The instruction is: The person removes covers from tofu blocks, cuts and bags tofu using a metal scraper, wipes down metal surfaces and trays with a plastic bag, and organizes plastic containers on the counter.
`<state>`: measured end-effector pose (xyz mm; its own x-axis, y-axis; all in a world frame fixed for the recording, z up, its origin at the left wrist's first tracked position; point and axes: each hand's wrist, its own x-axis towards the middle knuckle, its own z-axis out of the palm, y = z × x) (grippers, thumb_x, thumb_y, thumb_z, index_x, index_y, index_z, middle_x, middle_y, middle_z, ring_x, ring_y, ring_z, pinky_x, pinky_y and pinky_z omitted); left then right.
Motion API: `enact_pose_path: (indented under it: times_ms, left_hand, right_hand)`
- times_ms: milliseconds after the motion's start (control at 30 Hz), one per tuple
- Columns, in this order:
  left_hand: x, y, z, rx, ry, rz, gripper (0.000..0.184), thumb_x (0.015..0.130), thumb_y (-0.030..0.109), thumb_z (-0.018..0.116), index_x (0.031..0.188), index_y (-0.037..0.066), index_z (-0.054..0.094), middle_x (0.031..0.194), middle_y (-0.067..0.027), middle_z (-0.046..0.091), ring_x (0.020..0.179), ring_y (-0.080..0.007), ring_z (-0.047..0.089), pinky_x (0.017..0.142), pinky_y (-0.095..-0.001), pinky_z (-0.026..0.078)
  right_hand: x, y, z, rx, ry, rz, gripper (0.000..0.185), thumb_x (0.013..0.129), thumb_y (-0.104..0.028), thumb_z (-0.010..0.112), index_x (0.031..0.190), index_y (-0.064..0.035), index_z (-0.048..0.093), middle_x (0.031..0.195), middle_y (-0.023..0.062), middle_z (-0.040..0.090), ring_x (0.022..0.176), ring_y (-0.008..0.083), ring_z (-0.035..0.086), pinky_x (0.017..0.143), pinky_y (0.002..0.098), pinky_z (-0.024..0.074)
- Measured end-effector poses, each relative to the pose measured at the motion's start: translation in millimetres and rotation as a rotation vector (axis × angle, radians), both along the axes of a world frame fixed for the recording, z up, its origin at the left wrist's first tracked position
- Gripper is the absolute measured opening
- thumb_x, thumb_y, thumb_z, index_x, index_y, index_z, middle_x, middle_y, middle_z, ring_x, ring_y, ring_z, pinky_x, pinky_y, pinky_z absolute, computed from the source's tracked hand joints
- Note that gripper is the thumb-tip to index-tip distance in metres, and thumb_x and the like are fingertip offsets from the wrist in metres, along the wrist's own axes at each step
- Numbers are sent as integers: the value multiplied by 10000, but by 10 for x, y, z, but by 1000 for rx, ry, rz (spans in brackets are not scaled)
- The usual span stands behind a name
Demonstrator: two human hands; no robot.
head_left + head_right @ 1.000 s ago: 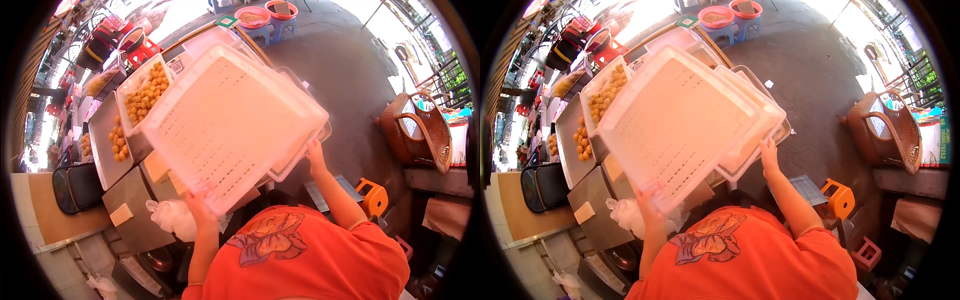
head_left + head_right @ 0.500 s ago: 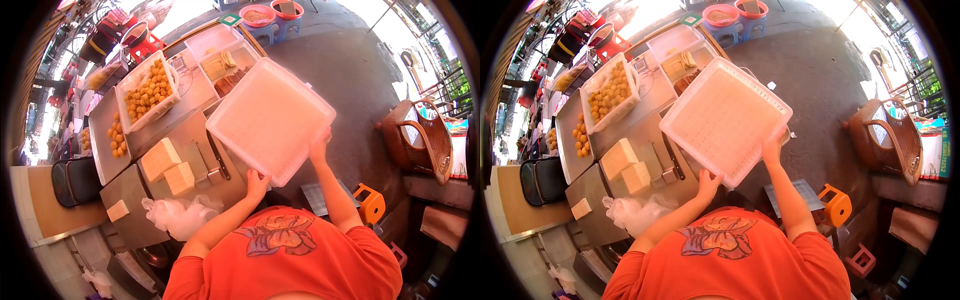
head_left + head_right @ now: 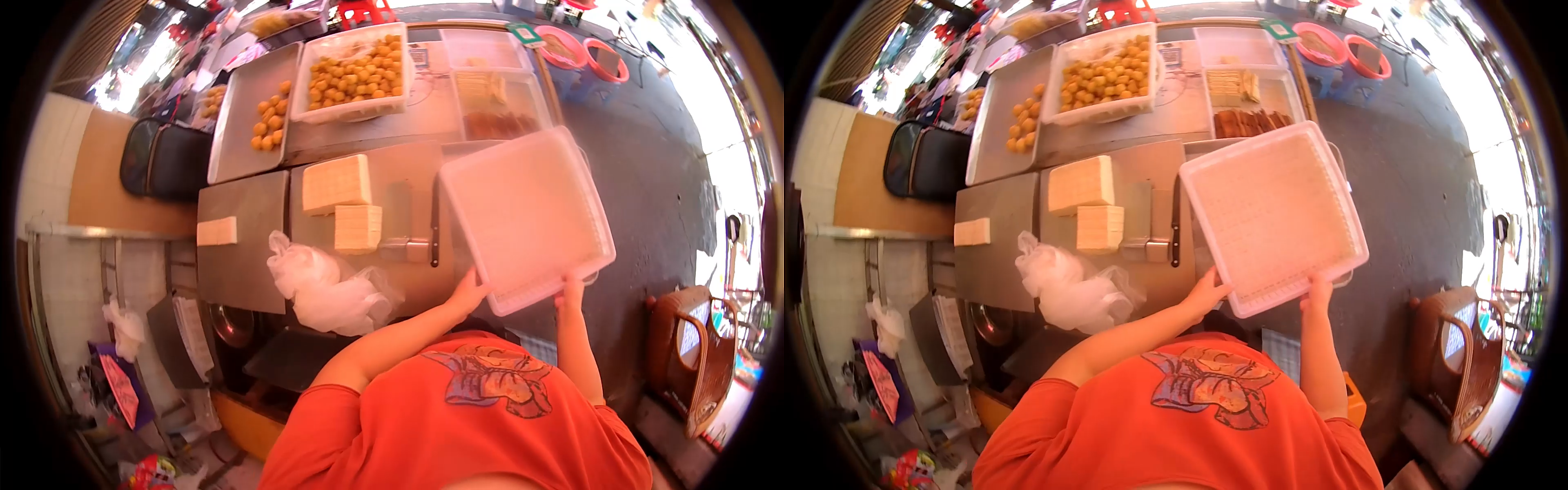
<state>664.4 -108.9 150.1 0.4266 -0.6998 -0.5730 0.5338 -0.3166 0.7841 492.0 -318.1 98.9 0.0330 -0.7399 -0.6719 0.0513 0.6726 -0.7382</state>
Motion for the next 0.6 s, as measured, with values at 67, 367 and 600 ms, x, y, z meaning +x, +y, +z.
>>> enact_pose_path:
  times_ms: [67, 367, 600]
  left_hand:
    - [3, -102, -34, 51, 18, 10, 522, 802, 79, 553, 1292, 67, 374, 1132, -109, 534, 1018, -204, 536, 821, -349, 467]
    - [415, 197, 520, 20, -421, -150, 434, 770, 174, 597, 1150, -20, 516, 1114, -176, 562, 1032, -255, 541, 877, -343, 428]
    - [835, 1503, 1161, 6, -511, 485, 237, 823, 69, 549, 1034, -39, 543, 920, -85, 618, 851, -140, 581, 792, -264, 463]
  right_hand:
    - [-75, -54, 0, 12, 37, 44, 275, 670, -11, 524, 941, 34, 514, 784, 86, 524, 668, 218, 575, 552, 330, 496]
    - [-158, -261, 143, 32, 78, 90, 402, 771, -139, 579, 1129, -8, 451, 1069, 122, 532, 926, 252, 560, 685, 442, 491]
    - [-82, -817, 385, -1144, 849, 239, 549, 783, -94, 603, 1241, 106, 376, 1176, 237, 480, 1064, 309, 485, 936, 345, 363]
